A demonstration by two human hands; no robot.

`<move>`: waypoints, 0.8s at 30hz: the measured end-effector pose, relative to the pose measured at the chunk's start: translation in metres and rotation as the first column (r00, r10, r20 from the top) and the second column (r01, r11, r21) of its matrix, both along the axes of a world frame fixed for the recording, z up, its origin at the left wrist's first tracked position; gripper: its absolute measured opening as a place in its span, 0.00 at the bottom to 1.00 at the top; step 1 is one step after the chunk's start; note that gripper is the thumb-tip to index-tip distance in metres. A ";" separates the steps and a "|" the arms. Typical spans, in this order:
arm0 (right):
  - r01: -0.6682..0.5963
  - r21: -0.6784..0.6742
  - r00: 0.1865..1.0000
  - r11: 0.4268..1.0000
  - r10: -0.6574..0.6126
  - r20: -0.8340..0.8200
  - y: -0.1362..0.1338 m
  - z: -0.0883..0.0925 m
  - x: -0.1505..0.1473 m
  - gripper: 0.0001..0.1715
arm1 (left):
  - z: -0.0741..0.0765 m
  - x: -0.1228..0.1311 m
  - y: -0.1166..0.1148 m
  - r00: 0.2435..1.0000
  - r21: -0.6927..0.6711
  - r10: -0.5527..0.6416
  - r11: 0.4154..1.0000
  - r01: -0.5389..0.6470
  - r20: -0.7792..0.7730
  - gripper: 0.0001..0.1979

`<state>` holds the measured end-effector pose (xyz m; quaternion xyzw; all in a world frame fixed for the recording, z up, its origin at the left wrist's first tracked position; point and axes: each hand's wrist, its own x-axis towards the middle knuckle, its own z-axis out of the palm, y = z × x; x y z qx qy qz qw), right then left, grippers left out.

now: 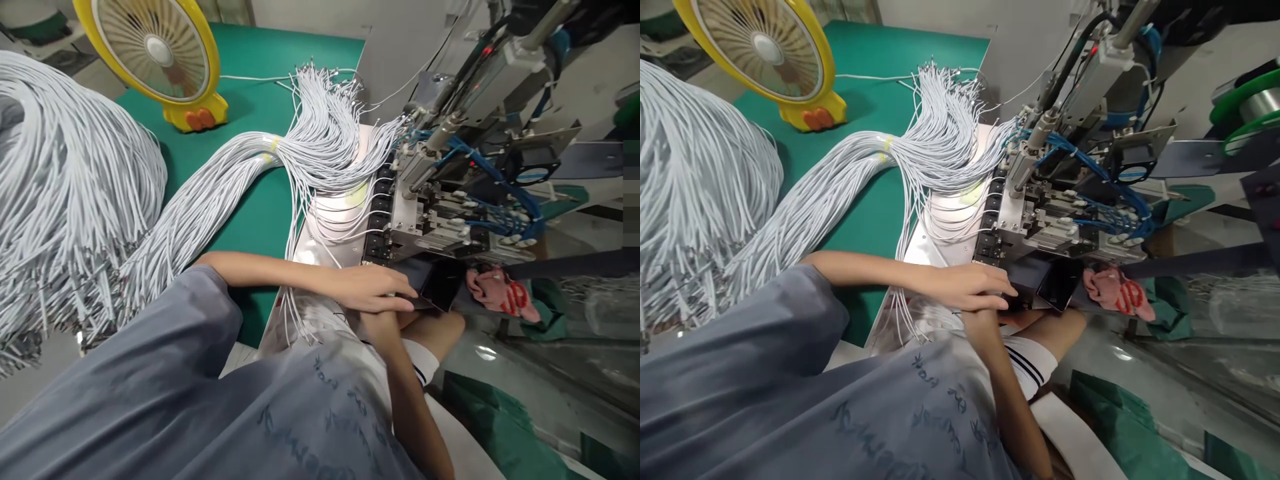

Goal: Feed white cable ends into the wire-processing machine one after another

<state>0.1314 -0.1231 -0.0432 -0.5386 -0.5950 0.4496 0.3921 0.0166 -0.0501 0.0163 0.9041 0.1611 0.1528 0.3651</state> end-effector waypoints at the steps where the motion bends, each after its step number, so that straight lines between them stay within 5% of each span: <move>1: 0.018 -0.013 1.000 1.000 -0.018 0.010 0.002 0.005 0.016 0.07 | -0.001 0.000 0.003 1.000 -0.054 0.020 0.998 -0.020 -0.006 0.19; 5: 0.169 -0.142 0.985 0.975 -0.170 0.006 0.005 0.023 0.060 0.09 | -0.008 0.000 0.013 0.994 -0.197 0.111 0.975 -0.107 0.009 0.19; 8: 0.303 -0.146 0.918 0.942 -0.330 -0.220 0.003 0.028 0.064 0.09 | -0.011 0.001 0.015 0.985 -0.253 0.162 0.956 -0.145 0.050 0.16; 14: 0.260 -0.169 0.757 0.951 -0.310 -0.576 0.003 0.030 0.050 0.19 | -0.002 -0.001 0.011 0.979 -0.179 0.146 0.977 -0.120 0.140 0.10; 24: 0.316 -0.171 0.772 0.933 -0.358 -0.525 0.006 0.036 0.049 0.20 | -0.005 -0.001 0.010 0.968 -0.001 0.183 0.983 -0.185 0.169 0.10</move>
